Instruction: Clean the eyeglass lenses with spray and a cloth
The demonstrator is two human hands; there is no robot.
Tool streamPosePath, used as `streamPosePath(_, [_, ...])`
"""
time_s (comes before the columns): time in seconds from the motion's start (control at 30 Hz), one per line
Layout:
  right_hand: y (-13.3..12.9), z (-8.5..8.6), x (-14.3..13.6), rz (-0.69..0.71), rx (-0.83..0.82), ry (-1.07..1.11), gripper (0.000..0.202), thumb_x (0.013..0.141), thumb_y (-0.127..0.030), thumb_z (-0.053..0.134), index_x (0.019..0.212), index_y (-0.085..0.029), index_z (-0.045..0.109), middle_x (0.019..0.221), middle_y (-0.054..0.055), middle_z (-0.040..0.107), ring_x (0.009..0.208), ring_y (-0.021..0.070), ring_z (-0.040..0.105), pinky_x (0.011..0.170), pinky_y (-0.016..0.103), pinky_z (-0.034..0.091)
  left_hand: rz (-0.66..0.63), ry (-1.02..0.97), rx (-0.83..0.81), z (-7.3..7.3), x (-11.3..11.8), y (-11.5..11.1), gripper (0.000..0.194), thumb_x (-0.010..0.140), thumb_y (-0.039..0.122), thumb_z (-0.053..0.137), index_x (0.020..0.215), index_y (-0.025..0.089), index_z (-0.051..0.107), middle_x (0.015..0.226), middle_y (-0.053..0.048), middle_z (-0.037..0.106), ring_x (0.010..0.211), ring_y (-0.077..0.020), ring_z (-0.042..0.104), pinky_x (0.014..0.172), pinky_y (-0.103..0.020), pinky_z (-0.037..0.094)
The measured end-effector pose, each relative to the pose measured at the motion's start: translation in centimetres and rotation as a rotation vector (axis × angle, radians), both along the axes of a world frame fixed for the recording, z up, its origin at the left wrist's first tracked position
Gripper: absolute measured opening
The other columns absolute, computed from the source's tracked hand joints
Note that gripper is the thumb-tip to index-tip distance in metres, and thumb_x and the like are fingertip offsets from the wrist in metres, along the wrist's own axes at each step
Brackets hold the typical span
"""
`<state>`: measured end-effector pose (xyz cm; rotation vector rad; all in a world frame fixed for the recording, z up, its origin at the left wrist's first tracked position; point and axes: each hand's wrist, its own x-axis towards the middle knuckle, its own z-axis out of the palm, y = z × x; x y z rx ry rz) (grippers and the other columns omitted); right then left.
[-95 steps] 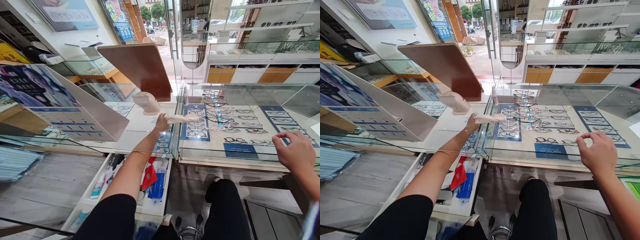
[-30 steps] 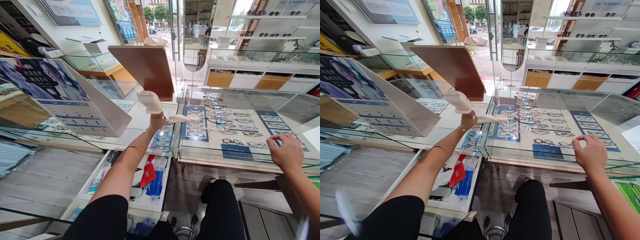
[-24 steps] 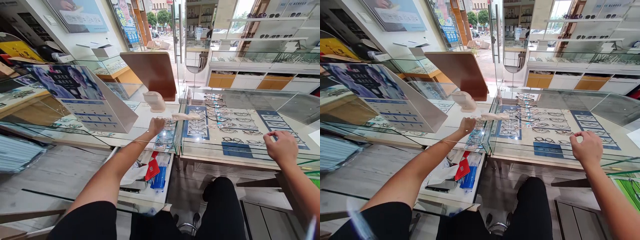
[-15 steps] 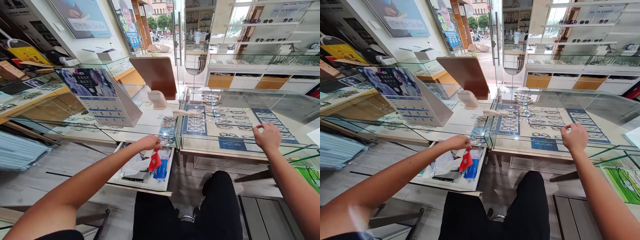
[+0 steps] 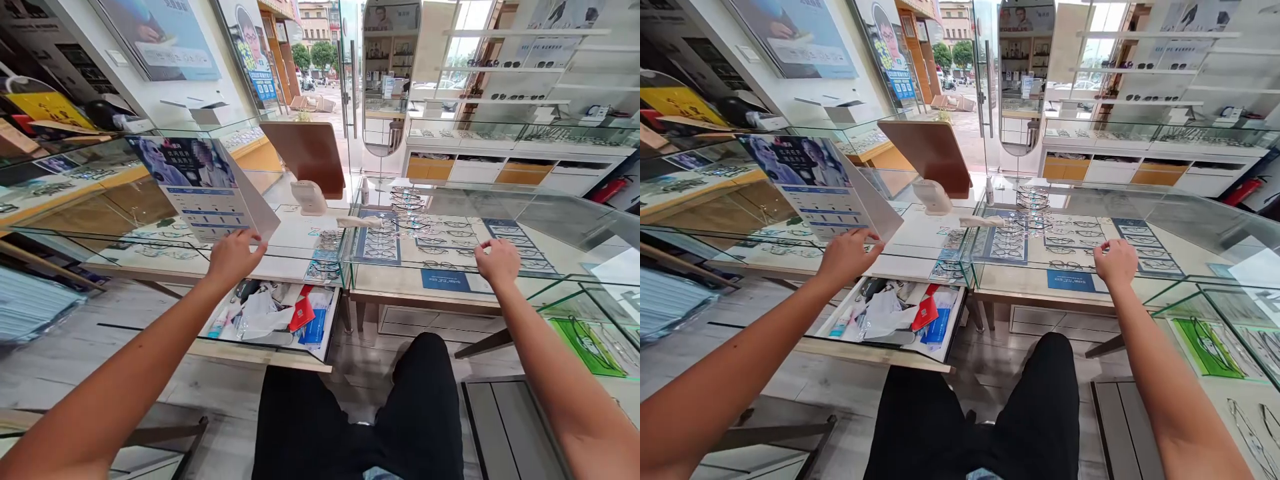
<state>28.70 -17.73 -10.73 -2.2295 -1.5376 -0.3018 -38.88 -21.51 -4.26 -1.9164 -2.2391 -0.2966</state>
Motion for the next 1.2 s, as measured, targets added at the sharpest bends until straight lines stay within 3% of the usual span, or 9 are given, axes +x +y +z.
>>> streamPosePath(0.13, [0.1,-0.1,0.0,0.0,-0.012,-0.017,0.037,0.1,-0.044,0.048,0.103,-0.019,0.075,0.129,0.02,0.072,0.116,0.0372,0.06,0.096,0.049,0.047,0.091,-0.014,0.032,-0.7,-1.1,-0.1,0.035,0.107,0.043,0.056,0.121,0.016,0.074,0.135,-0.017,0.076,0.125,-0.0383,0.067,0.105,-0.047,0.053])
streamPosePath(0.23, [0.2,-0.2,-0.1,-0.009,-0.01,-0.005,0.038,0.101,-0.044,0.048,0.104,-0.018,0.076,0.131,0.021,0.073,0.119,0.0386,0.06,0.097,0.051,0.047,0.016,-0.005,0.074,-0.4,1.5,-0.5,0.032,0.107,0.036,0.052,0.115,0.014,0.074,0.125,-0.019,0.077,0.119,-0.036,0.069,0.105,-0.049,0.053])
streamPosePath(0.37, [0.2,-0.2,-0.3,-0.011,0.0,0.016,0.038,0.101,-0.044,0.05,0.105,-0.018,0.077,0.132,0.021,0.073,0.121,0.0391,0.06,0.1,0.052,0.047,-0.285,-0.032,0.066,0.8,10.1,1.3,0.031,0.109,0.043,0.055,0.112,0.022,0.077,0.122,-0.009,0.081,0.12,-0.0299,0.069,0.106,-0.042,0.052])
streamPosePath(0.5, [0.1,-0.1,-0.4,-0.003,0.019,0.036,0.035,0.101,-0.043,0.051,0.102,-0.019,0.075,0.131,0.021,0.073,0.12,0.0388,0.059,0.101,0.052,0.046,-0.817,-0.117,0.064,1.9,21.4,5.9,0.033,0.11,0.041,0.057,0.111,0.022,0.083,0.129,-0.01,0.083,0.124,-0.0332,0.068,0.112,-0.049,0.049])
streamPosePath(0.6, [0.0,0.0,-0.5,0.012,0.028,0.05,0.032,0.101,-0.041,0.051,0.1,-0.019,0.074,0.129,0.021,0.073,0.12,0.038,0.059,0.101,0.051,0.046,-0.932,-0.058,-0.015,2.1,28.3,10.1,0.03,0.108,0.037,0.061,0.11,0.021,0.087,0.141,-0.01,0.081,0.136,-0.0361,0.063,0.119,-0.054,0.044])
streamPosePath(0.7, [0.0,0.0,-0.5,0.022,0.032,0.062,0.03,0.101,-0.04,0.051,0.099,-0.019,0.073,0.128,0.02,0.073,0.118,0.0369,0.058,0.1,0.049,0.045,-0.96,-0.015,-0.085,1.5,32.6,13.6,0.029,0.103,0.04,0.069,0.117,0.022,0.089,0.149,-0.01,0.079,0.145,-0.038,0.057,0.123,-0.055,0.04])
streamPosePath(0.8, [0.1,-0.2,-0.5,0.02,0.036,0.059,0.031,0.101,-0.04,0.05,0.096,-0.02,0.072,0.127,0.02,0.072,0.115,0.0361,0.058,0.098,0.048,0.044,-0.972,0.042,-0.119,0.6,34.7,16.0,0.03,0.1,0.044,0.072,0.113,0.024,0.09,0.137,-0.011,0.083,0.141,-0.0371,0.058,0.122,-0.053,0.039])
streamPosePath(0.93, [0.3,-0.4,-0.4,0.03,0.063,0.058,0.029,0.101,-0.04,0.05,0.093,-0.021,0.07,0.124,0.02,0.073,0.114,0.0358,0.058,0.097,0.047,0.043,-0.959,0.1,-0.124,-0.5,35.6,17.4,0.023,0.094,0.039,0.074,0.097,0.023,0.09,0.113,-0.012,0.086,0.126,-0.035,0.063,0.117,-0.051,0.04])
streamPosePath(1.2, [0.1,-0.2,-0.7,0.023,0.059,0.101,0.026,0.101,-0.039,0.053,0.094,-0.02,0.07,0.126,0.02,0.071,0.115,0.0363,0.058,0.098,0.047,0.043,-0.933,0.179,-0.008,-1.0,36.3,16.6,0.026,0.097,0.024,0.065,0.098,0.016,0.09,0.109,-0.019,0.085,0.122,-0.0384,0.065,0.111,-0.055,0.042])
